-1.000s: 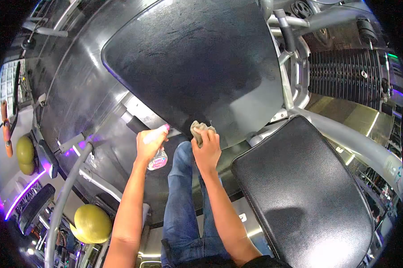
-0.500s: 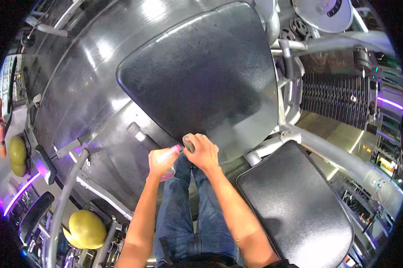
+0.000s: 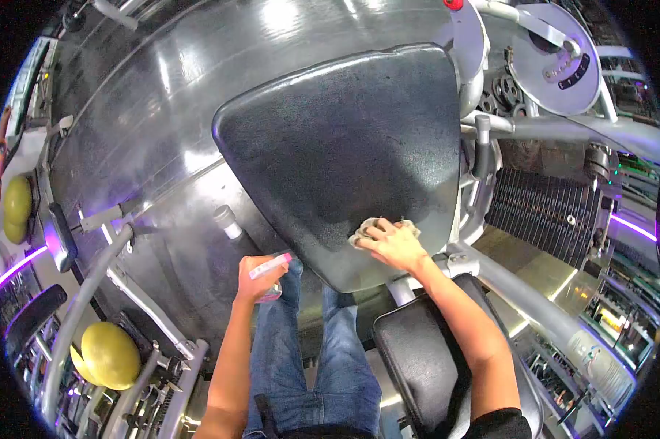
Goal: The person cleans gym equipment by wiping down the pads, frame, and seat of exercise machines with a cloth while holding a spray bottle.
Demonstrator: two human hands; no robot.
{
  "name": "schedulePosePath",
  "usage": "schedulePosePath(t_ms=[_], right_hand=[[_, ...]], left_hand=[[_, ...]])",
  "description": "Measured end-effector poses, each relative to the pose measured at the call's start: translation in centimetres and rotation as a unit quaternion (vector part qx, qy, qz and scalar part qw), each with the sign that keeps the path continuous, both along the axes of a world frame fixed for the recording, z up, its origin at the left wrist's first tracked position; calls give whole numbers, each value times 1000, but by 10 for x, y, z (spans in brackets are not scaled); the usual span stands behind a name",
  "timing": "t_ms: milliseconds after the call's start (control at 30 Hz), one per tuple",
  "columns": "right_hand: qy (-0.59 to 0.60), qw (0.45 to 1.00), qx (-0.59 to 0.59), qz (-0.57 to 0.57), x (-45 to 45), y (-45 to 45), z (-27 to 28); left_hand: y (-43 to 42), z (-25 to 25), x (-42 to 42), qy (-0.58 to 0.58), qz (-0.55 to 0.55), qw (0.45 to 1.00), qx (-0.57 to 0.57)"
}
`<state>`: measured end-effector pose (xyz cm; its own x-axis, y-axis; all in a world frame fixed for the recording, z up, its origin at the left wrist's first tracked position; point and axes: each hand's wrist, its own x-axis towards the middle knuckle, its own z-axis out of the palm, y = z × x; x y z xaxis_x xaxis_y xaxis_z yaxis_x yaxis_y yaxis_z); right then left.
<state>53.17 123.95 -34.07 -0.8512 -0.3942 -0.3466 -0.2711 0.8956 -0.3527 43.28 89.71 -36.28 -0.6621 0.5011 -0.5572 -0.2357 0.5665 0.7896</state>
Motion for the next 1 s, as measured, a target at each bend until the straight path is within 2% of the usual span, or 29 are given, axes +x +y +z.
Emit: schedulePosePath(t_ms=[33,67,100,167,200,300,367,467,600,633,700,800,867,1000], right_hand=[[3,1000,2,-11,1,12,4],[-13,999,21,-22,2,24,6],[-3,999,31,-33,4,36,8],[22,998,44,-45,14,63,0],[25,997,54,-57,18,74,0],[17,994,83,-75,23,93,0],[38,995,38,-82,17,82,2],[49,999,-3,17,9,51,-19],[51,993,-98,35,-5,-17,-29],[-5,993,-104,50,-8,-33,-29],[41,989,-105,92,-3,-55,-38],[97,985,-102,96,5,-46,-37],[58,989,-70,116,14,-22,-44],[33,988,-3,151,16,63,-21]], left_hand=[[-2,-2,3,1,17,1000,12],[-9,-11,10,-71,83,991,80],[-8,-8,12,-70,85,991,73],[-2,2,14,-95,186,971,114],[0,6,16,-87,193,974,86],[0,-1,27,-53,186,977,94],[14,11,31,-43,178,978,96],[21,16,45,-64,195,976,77],[33,27,53,-87,203,973,71],[37,29,54,-104,214,970,56],[44,27,61,-104,218,968,61],[41,21,66,-98,193,975,52],[48,25,66,-70,146,986,44],[52,14,76,-44,166,983,60]])
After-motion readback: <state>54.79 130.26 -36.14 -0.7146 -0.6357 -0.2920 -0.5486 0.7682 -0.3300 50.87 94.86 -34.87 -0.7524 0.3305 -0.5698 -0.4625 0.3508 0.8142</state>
